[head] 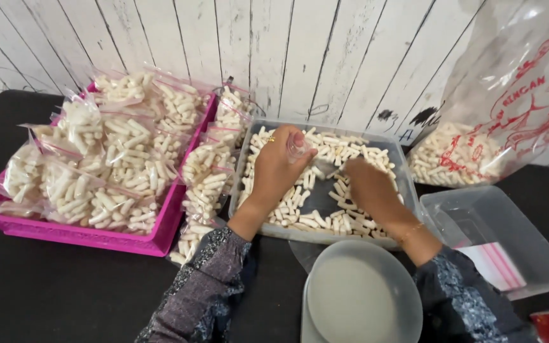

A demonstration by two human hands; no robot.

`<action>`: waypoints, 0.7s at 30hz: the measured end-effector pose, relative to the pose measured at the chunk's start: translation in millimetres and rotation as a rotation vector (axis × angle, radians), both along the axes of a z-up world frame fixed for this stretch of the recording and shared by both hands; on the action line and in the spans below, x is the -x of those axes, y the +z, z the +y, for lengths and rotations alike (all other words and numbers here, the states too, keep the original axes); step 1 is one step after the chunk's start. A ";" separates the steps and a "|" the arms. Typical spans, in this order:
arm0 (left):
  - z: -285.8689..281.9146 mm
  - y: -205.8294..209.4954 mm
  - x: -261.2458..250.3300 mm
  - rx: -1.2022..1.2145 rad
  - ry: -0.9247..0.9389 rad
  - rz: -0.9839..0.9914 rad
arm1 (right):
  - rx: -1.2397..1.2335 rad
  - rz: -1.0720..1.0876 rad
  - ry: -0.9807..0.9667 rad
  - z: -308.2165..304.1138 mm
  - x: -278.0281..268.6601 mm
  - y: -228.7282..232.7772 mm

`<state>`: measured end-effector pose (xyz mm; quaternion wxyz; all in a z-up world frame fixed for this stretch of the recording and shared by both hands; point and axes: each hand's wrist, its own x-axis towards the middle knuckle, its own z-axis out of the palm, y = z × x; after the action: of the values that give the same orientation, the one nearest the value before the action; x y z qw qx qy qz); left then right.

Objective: Packaging small snack items into plastic bags and weighing them on a scale.

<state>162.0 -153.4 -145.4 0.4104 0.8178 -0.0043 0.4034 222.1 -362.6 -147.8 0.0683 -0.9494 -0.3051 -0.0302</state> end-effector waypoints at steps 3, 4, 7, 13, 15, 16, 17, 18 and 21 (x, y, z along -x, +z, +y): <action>1.9 -2.7 -1.3 0.013 0.008 0.000 | -0.091 0.178 0.079 19.4 11.7 11.1; 1.8 -3.3 -2.7 0.014 0.011 -0.009 | -0.089 0.170 0.082 21.3 13.1 13.2; 3.0 -5.8 -3.8 0.040 0.037 -0.028 | -0.106 0.275 0.098 24.4 15.5 16.2; 3.3 -2.6 -2.3 0.107 0.003 0.065 | -0.350 0.647 -0.020 1.4 14.6 30.8; 4.1 0.6 0.7 0.153 -0.044 0.098 | -0.399 0.688 -0.057 -12.4 10.0 30.6; 5.1 -0.8 -0.1 0.157 -0.044 0.098 | -0.394 0.689 -0.058 -18.9 10.1 38.5; 5.9 -2.2 -0.9 0.150 -0.041 0.114 | -0.371 0.654 -0.068 -25.6 10.3 46.2; 6.4 -3.5 -1.8 0.142 -0.038 0.130 | -0.348 0.619 -0.078 -32.5 10.5 53.9; 6.6 3.6 3.6 0.118 -0.076 0.258 | -0.334 0.592 -0.183 -37.6 24.5 101.3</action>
<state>158.4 -146.8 -141.7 0.4699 0.8366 0.0416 0.2786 197.6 -400.2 -46.5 0.3049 -0.9162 -0.1768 0.1907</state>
